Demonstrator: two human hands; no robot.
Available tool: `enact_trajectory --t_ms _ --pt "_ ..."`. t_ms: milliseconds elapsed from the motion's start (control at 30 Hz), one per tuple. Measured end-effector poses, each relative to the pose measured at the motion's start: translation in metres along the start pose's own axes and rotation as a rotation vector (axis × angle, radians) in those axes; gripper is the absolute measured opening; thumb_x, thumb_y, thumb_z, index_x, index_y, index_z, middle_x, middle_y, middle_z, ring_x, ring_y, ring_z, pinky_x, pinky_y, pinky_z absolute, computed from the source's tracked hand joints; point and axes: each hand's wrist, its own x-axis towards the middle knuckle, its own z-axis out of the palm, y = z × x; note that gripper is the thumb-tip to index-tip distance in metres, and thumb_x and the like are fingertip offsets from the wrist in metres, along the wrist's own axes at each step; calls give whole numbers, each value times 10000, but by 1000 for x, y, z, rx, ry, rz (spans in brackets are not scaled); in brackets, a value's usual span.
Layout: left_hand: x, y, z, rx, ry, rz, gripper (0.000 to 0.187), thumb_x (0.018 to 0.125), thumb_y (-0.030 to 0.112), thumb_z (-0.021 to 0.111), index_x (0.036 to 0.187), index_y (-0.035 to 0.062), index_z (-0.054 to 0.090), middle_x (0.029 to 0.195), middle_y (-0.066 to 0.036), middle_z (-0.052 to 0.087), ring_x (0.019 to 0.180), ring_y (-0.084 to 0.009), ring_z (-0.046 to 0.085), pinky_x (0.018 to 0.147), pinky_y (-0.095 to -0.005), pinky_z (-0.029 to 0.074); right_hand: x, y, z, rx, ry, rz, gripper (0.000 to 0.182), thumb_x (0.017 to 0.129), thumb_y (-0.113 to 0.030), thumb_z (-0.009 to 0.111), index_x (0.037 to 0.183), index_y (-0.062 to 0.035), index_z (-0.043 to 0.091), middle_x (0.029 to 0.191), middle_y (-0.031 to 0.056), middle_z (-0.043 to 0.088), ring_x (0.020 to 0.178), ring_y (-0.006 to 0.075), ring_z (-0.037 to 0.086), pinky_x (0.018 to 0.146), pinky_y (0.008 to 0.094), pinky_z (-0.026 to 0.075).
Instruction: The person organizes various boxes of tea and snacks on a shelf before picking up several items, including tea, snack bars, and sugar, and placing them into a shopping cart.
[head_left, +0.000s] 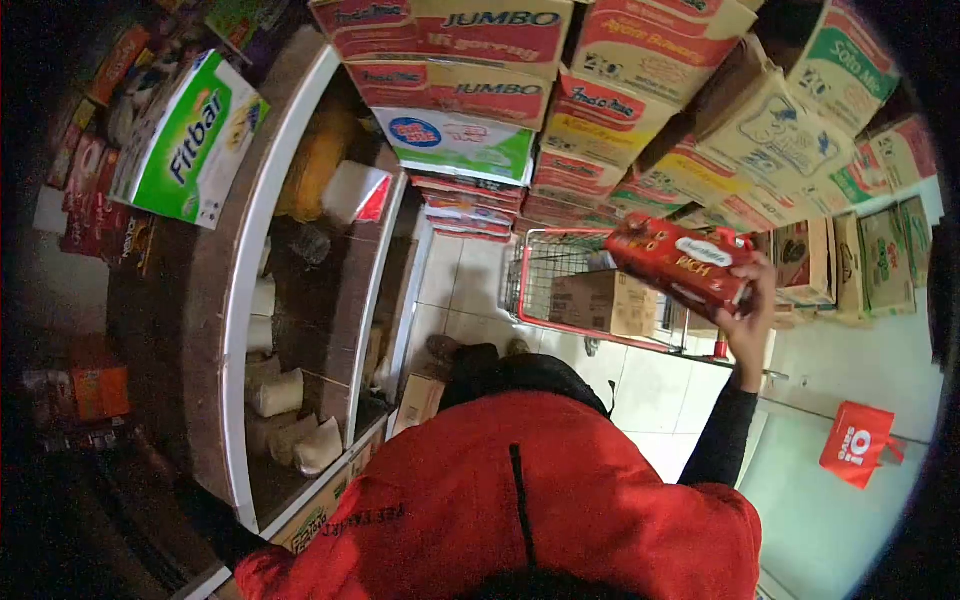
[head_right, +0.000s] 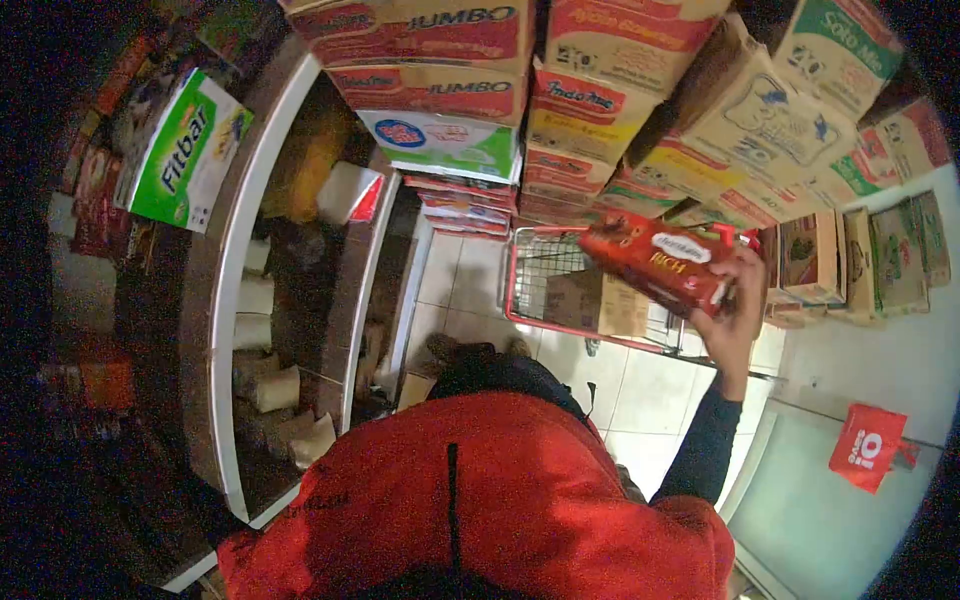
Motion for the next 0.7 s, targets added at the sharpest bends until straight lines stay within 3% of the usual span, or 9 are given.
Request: enact_trajectory --t_ms 100,233,367,467,500,600,633,700 --pt "-6 7 7 89 0 12 649 944 524 379 1432 100 311 1436 -157 351 1317 -291 339 1103 -422 250 -21 43 33 -26 -118 62 440 529 -88 688 955 -89 578 1134 119 481 1146 285 450 995 400 354" --pt "-11 11 5 205 -7 7 649 942 520 393 1428 95 322 1439 -159 349 1318 -296 339 1103 -419 251 -35 93 107 89 -283 128 469 493 -20 697 933 -85 549 1063 139 449 1090 322 447 956 413 388" --pt "-15 18 8 292 -17 6 649 939 516 407 1424 91 332 1442 -161 347 1318 -301 338 1103 -416 251 -28 152 175 108 -331 47 462 518 -25 731 935 -78 539 1049 139 453 1041 340 457 892 400 422" --pt "-20 22 14 359 -19 11 648 937 513 418 1421 88 340 1444 -163 345 1318 -305 337 1103 -414 252 -15 178 212 -84 -380 -128 391 587 -23 687 941 -67 527 1086 169 406 1018 372 459 940 411 387" --pt "-23 22 17 383 -20 9 648 936 512 422 1420 87 343 1444 -163 345 1318 -306 337 1103 -413 252 -15 195 230 27 -390 -52 300 689 -77 638 964 -46 523 1065 162 438 986 341 484 893 379 412" --pt "-30 24 23 454 -6 19 648 934 509 432 1416 83 351 1446 -165 343 1319 -310 337 1103 -411 252 -13 228 259 37 -451 11 255 891 -184 501 1077 -9 512 1102 168 482 980 292 527 867 351 429" --pt "-31 25 24 475 0 21 648 934 508 436 1415 82 353 1447 -165 343 1319 -311 337 1103 -410 252 -20 267 279 185 -450 226 286 899 -189 508 1121 -9 504 1134 167 481 1027 301 512 893 343 417" --pt "-32 23 23 525 4 32 648 932 506 443 1413 80 359 1448 -166 342 1319 -313 336 1103 -409 253 -25 267 262 -467 -455 -141 270 882 -201 492 1122 -121 585 1305 157 450 1318 379 291 1048 467 298"
